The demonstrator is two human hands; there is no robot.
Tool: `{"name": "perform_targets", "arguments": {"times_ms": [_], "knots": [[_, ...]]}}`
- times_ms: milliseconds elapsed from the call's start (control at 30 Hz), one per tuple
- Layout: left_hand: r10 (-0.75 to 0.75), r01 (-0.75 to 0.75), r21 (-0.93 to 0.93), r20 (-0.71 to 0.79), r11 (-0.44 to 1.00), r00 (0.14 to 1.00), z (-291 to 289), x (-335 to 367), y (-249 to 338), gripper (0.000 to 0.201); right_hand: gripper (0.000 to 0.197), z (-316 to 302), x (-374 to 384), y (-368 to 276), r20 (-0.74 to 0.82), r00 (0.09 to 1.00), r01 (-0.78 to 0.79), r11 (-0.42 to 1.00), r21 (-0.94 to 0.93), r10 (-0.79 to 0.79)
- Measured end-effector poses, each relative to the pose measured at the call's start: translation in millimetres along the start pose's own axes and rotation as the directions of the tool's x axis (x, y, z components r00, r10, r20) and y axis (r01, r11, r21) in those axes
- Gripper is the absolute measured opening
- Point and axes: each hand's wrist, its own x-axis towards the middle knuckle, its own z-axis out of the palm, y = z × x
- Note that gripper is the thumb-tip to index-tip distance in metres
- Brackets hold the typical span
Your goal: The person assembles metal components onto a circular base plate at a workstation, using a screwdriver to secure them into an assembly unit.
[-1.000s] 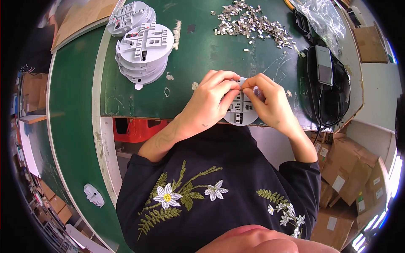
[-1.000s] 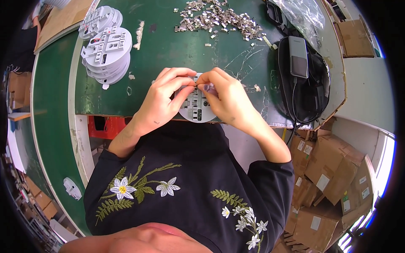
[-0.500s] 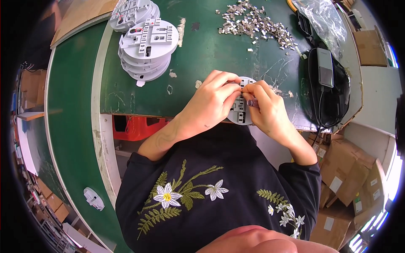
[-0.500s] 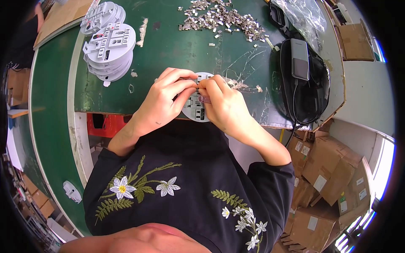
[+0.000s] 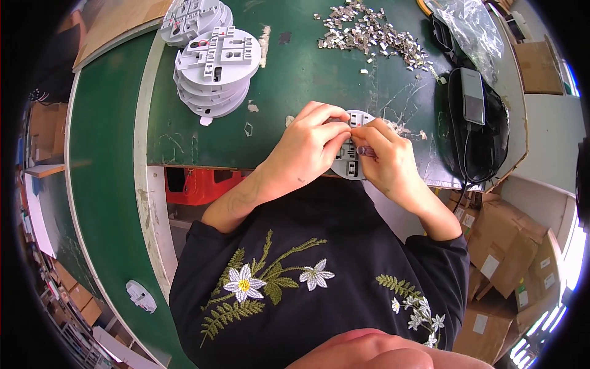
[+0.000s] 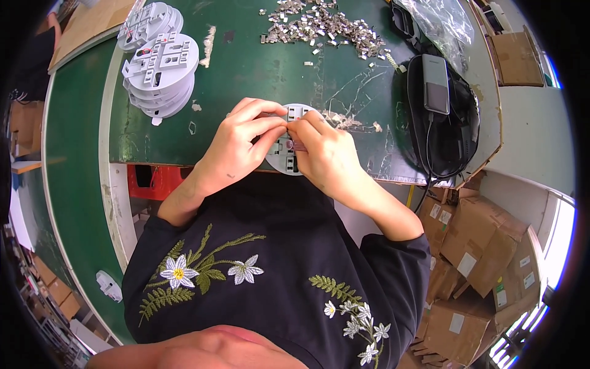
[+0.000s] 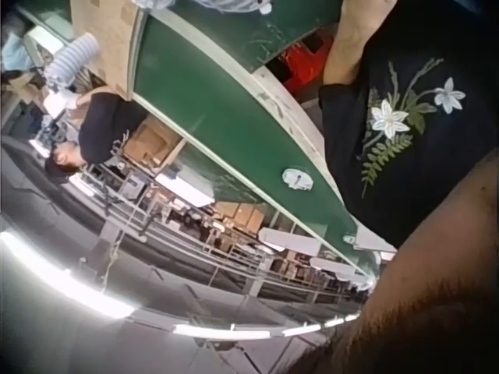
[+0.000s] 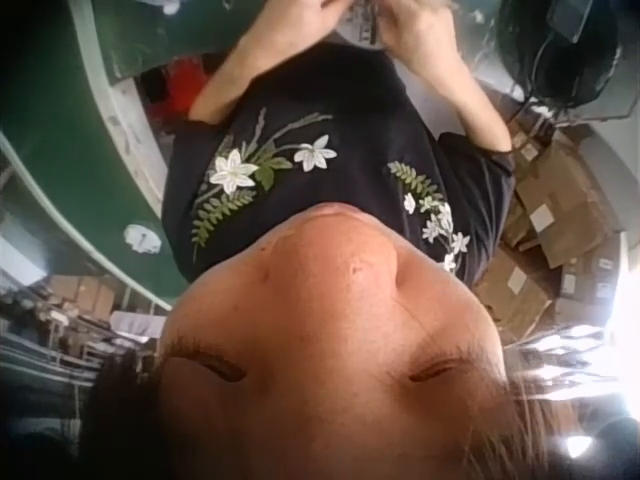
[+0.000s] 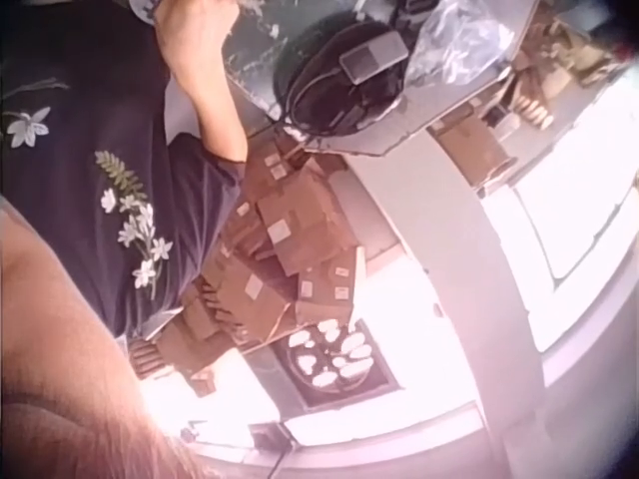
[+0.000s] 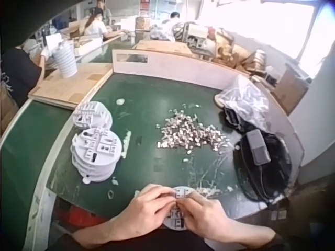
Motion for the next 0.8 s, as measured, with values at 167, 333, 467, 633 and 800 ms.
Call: {"name": "perform_targets", "arguments": {"times_ms": [167, 333, 467, 633, 800], "knots": [[-0.034, 0.034, -0.008, 0.007, 0.999, 0.999, 2, -1, 3, 0.019, 0.009, -19, 9, 0, 0.021, 0.990, -0.138, 0.976, 0.170, 0.137], [-0.005, 0.007, 0.031, -0.050, 0.999, 0.999, 9, -7, 12, 0.023, 0.027, -33, 24, 2, 0.059, 0.923, -0.331, 0.708, 0.624, 0.380], [0.006, -0.003, 0.072, -0.046, 0.997, 0.999, 16, -3, 16, 0.026, 0.042, -26, 41, 9, -0.098, 0.961, 0.063, 0.141, 0.988, 0.260], [0.009, -0.001, 0.090, -0.087, 0.996, 0.996, 22, -3, 15, 0.025, 0.049, -5, 42, 8, -0.061, 0.957, 0.023, 0.137, 0.990, 0.283], [-0.028, 0.034, 0.063, -0.097, 0.997, 0.995, 25, -6, 13, 0.022, 0.047, 0, 39, 4, -0.045, 0.942, 0.038, 0.029, 0.999, 0.332]]}}
